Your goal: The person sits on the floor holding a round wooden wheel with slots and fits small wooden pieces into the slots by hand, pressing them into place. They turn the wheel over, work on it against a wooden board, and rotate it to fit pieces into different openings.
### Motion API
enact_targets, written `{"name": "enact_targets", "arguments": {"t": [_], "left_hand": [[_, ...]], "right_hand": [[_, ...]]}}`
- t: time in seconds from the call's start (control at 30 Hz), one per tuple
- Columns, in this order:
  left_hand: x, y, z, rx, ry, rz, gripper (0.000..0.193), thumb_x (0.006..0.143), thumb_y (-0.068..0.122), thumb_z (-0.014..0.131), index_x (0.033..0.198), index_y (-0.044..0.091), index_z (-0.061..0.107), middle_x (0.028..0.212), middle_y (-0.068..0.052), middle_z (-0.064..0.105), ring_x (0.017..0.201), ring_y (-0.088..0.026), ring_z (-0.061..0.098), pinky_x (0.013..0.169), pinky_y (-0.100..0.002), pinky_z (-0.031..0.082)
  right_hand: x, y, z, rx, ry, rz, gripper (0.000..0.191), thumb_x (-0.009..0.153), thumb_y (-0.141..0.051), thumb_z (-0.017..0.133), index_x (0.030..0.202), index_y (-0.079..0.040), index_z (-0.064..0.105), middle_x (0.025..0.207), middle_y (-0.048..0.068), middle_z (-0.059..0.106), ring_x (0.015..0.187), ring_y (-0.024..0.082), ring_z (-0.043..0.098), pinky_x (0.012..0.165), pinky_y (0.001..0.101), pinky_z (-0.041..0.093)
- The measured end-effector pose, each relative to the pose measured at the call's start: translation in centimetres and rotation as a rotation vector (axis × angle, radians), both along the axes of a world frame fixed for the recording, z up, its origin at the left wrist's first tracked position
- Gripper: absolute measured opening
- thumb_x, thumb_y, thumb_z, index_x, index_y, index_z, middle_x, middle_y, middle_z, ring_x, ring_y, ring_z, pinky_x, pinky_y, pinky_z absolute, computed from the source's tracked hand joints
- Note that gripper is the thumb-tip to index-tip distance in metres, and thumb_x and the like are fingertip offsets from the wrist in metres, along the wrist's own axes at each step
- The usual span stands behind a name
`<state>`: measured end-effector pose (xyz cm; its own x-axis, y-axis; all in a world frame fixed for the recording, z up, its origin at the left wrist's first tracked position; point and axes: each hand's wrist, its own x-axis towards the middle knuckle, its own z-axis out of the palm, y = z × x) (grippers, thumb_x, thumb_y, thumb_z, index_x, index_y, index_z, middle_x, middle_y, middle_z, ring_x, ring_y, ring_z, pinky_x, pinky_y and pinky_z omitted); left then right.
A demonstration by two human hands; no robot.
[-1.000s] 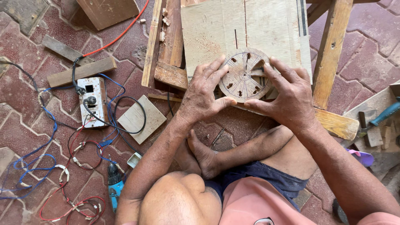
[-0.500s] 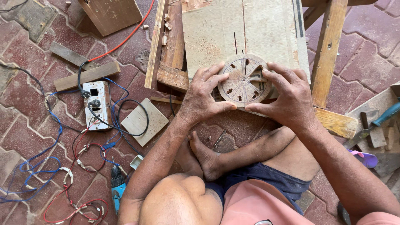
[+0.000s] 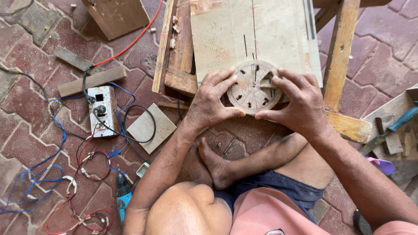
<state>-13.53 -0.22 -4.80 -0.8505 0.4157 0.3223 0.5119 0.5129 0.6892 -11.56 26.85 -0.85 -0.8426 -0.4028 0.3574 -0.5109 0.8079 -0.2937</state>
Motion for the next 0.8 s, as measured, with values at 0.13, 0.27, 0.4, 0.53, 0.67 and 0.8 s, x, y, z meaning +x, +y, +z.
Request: {"name": "enact_targets", "arguments": {"t": [0.13,0.27,0.4,0.53,0.67,0.8], "left_hand": [[0.29,-0.08,0.03,0.007,0.015,-0.006,0.094,0.058,0.044,0.099,0.133,-0.001,0.064,0.147,-0.017,0.056,0.137,-0.036,0.052,0.117,-0.047,0.044],[0.44,-0.02,0.08,0.019,0.026,-0.005,0.093,0.056,0.044,0.1,0.131,0.0,0.065,0.145,-0.017,0.057,0.134,-0.036,0.053,0.115,-0.047,0.045],[0.52,-0.2,0.24,0.021,0.013,-0.011,0.092,0.056,0.043,0.099,0.131,0.001,0.066,0.145,-0.017,0.057,0.133,-0.036,0.054,0.114,-0.046,0.047],[0.6,-0.27,0.22,0.003,0.005,-0.016,0.093,0.057,0.044,0.099,0.132,0.001,0.065,0.147,-0.016,0.056,0.133,-0.036,0.054,0.114,-0.047,0.046],[0.7,-0.2,-0.01,-0.012,-0.012,-0.011,0.093,0.059,0.044,0.099,0.134,0.001,0.064,0.148,-0.016,0.055,0.135,-0.036,0.052,0.115,-0.047,0.045],[0.73,-0.38,-0.17,-0.015,0.006,-0.027,0.091,0.063,0.044,0.097,0.137,0.002,0.063,0.153,-0.016,0.053,0.141,-0.036,0.05,0.119,-0.047,0.044]], "right_hand": [[0.26,0.02,0.13,0.002,-0.017,-0.001,0.088,0.057,-0.062,0.094,0.12,-0.005,0.071,0.136,0.015,0.066,0.117,0.031,0.064,0.104,0.0441,0.048],[0.28,0.05,0.26,0.002,-0.033,0.007,0.089,0.056,-0.063,0.093,0.119,-0.005,0.07,0.135,0.014,0.065,0.118,0.031,0.063,0.104,0.0448,0.047],[0.3,-0.08,0.18,0.004,-0.033,0.004,0.09,0.055,-0.064,0.093,0.119,-0.005,0.069,0.134,0.014,0.064,0.121,0.033,0.061,0.105,0.0451,0.047],[0.34,0.01,-0.02,0.018,-0.035,0.02,0.092,0.056,-0.065,0.093,0.122,-0.004,0.069,0.136,0.014,0.064,0.121,0.033,0.061,0.106,0.0461,0.047],[0.35,0.14,-0.14,0.044,-0.029,0.02,0.093,0.056,-0.065,0.093,0.123,-0.005,0.069,0.136,0.014,0.063,0.121,0.033,0.059,0.106,0.0464,0.046],[0.41,0.2,0.0,0.033,-0.06,0.009,0.092,0.057,-0.062,0.093,0.124,-0.005,0.068,0.137,0.014,0.063,0.121,0.034,0.058,0.106,0.0458,0.046]]}}
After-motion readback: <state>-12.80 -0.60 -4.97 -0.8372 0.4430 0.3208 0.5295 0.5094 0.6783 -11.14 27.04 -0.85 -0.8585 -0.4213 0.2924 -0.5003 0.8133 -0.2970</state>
